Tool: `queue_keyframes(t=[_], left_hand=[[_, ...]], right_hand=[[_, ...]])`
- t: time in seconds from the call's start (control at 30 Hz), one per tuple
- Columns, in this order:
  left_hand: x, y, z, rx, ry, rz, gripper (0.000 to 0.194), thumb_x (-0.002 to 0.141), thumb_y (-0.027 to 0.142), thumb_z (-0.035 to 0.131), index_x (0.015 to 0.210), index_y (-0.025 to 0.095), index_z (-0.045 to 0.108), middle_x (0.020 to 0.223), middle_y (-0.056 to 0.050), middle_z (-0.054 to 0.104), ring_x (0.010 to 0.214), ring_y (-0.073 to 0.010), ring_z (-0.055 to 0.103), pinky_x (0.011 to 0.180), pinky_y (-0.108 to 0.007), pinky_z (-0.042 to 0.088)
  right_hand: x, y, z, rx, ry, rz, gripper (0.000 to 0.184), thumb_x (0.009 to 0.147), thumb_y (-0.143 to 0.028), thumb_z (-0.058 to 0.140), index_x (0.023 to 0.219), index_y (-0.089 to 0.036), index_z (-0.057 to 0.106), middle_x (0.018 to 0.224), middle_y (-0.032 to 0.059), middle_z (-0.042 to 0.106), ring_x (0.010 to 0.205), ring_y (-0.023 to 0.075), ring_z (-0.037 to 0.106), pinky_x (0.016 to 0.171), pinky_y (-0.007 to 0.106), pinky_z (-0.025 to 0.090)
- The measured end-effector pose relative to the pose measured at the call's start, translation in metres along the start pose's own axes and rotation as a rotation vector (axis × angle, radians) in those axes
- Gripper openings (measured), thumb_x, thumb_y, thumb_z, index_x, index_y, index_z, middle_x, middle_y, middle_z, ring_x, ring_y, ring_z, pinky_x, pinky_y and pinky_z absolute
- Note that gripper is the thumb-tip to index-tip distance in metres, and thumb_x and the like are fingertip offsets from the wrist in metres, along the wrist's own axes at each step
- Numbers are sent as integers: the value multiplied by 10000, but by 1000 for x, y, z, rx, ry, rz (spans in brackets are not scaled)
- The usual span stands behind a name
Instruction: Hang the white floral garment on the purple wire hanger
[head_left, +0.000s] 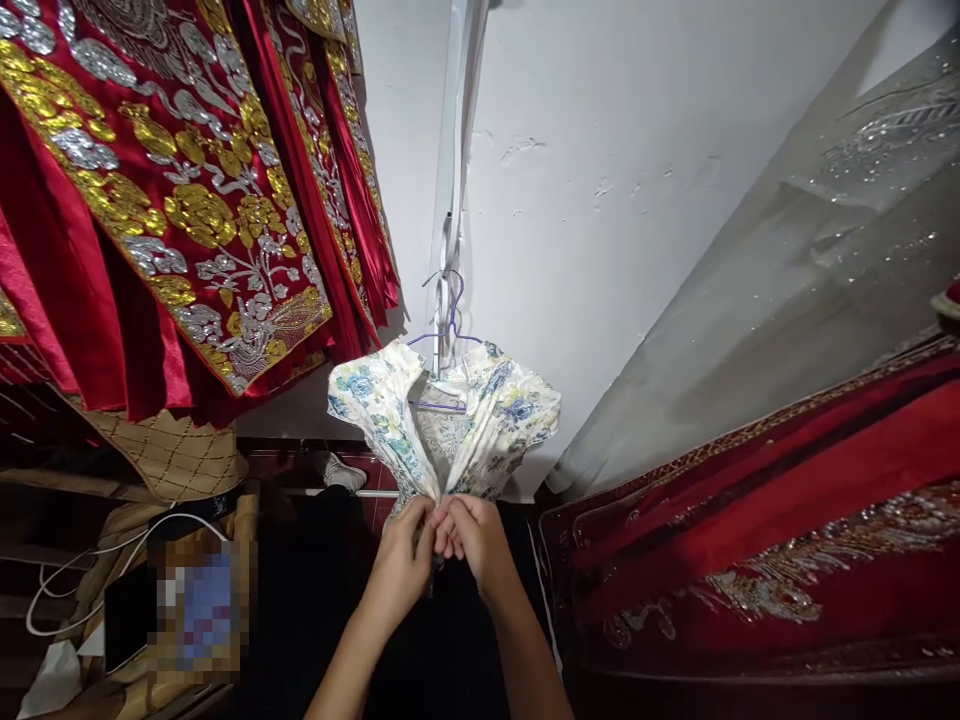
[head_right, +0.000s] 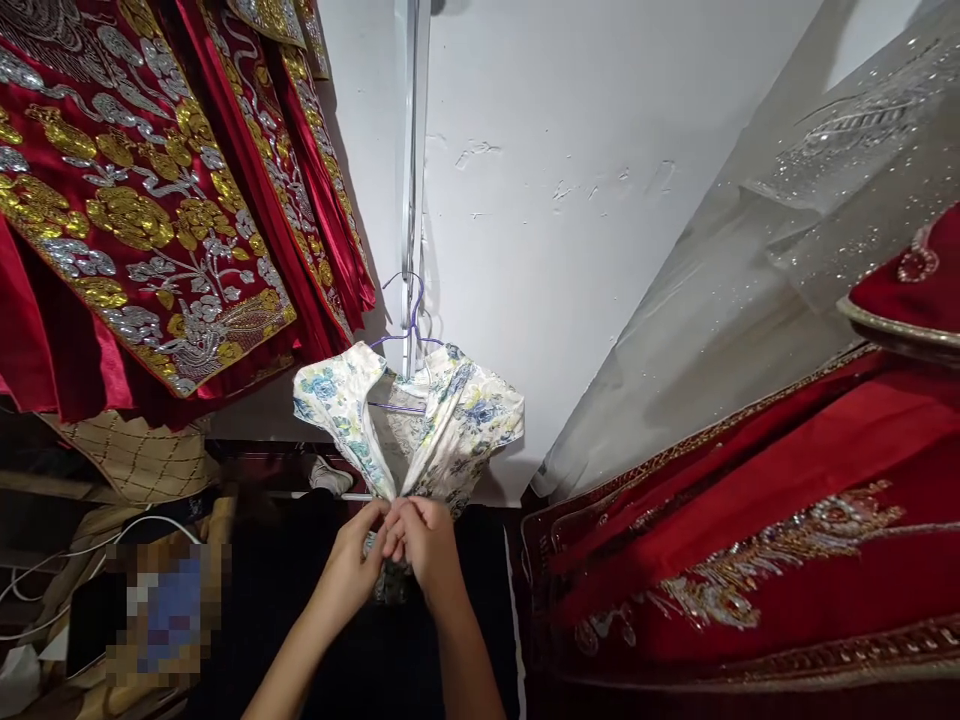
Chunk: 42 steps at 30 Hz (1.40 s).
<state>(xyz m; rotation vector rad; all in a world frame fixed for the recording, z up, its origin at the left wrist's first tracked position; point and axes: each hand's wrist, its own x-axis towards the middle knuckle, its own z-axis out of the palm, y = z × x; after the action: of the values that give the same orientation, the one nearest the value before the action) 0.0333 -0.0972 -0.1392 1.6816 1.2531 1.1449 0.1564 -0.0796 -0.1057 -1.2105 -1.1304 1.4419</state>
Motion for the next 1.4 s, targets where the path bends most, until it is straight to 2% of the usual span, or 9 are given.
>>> queue_keyframes(t=[0.27,0.4,0.5,0.67,0.93,1.07,1.17,1.3,1.4], left_hand=[[-4,-29,4,67,-42,12,240,992,322,421,941,198,621,890,-71,649,843,-222,608,786,-321,452],[6,-29,-17,69,-113,-36,295,977,387,458,788,210,598,727,-31,581,713,-207,558,681,-301,421],[27,-3,-44,45,-106,15,259,971,383,489,844,207,629,794,-26,611,772,-197,577,722,-289,430],[83,71,-82,54,196,301,351,968,314,538,1307,235,582,972,-32,665,877,-173,613,849,-293,455],[114,136,-92,225,345,583,162,979,269,544,962,161,663,896,-14,675,842,-137,623,800,-257,473],[114,104,-136,-209,675,403,175,963,316,585,1013,158,639,927,-5,643,857,-120,596,844,-269,487],[104,46,-159,-524,666,185,203,993,309,482,870,180,580,817,-6,654,834,-124,617,924,-321,503],[68,-32,-124,-836,530,-111,103,876,304,607,845,206,610,846,-49,719,976,-195,684,958,-351,520],[50,-56,-78,-1041,458,-275,247,827,355,648,1041,234,657,994,-81,742,1101,-253,670,949,-399,537]], right_hand=[[65,-115,0,211,161,-231,230,778,-378,612,685,-169,593,452,-22,559,370,70,407,372,194,262],[64,-127,16,226,117,-322,240,818,-385,582,712,-170,592,471,-19,567,391,75,415,395,198,282],[51,-112,22,160,67,-329,263,854,-388,560,708,-172,595,472,-18,571,409,83,416,430,210,316],[33,-113,22,43,76,-360,253,872,-332,524,681,-180,591,462,-24,554,433,93,417,467,221,338],[58,-98,17,-27,148,-442,212,825,-290,533,652,-185,596,467,-27,538,440,100,421,469,229,311],[48,-45,18,-102,109,-350,276,825,-276,501,572,-194,574,448,-15,535,417,110,424,460,246,308],[25,-21,28,-23,1,-299,278,832,-262,495,568,-199,552,446,-22,524,421,110,454,477,244,329],[5,-19,45,39,-112,-224,272,830,-251,497,569,-195,552,424,-30,510,397,97,437,471,233,329],[2,-21,43,21,-168,-183,241,806,-231,515,574,-187,564,430,-32,516,396,93,460,464,222,327]])
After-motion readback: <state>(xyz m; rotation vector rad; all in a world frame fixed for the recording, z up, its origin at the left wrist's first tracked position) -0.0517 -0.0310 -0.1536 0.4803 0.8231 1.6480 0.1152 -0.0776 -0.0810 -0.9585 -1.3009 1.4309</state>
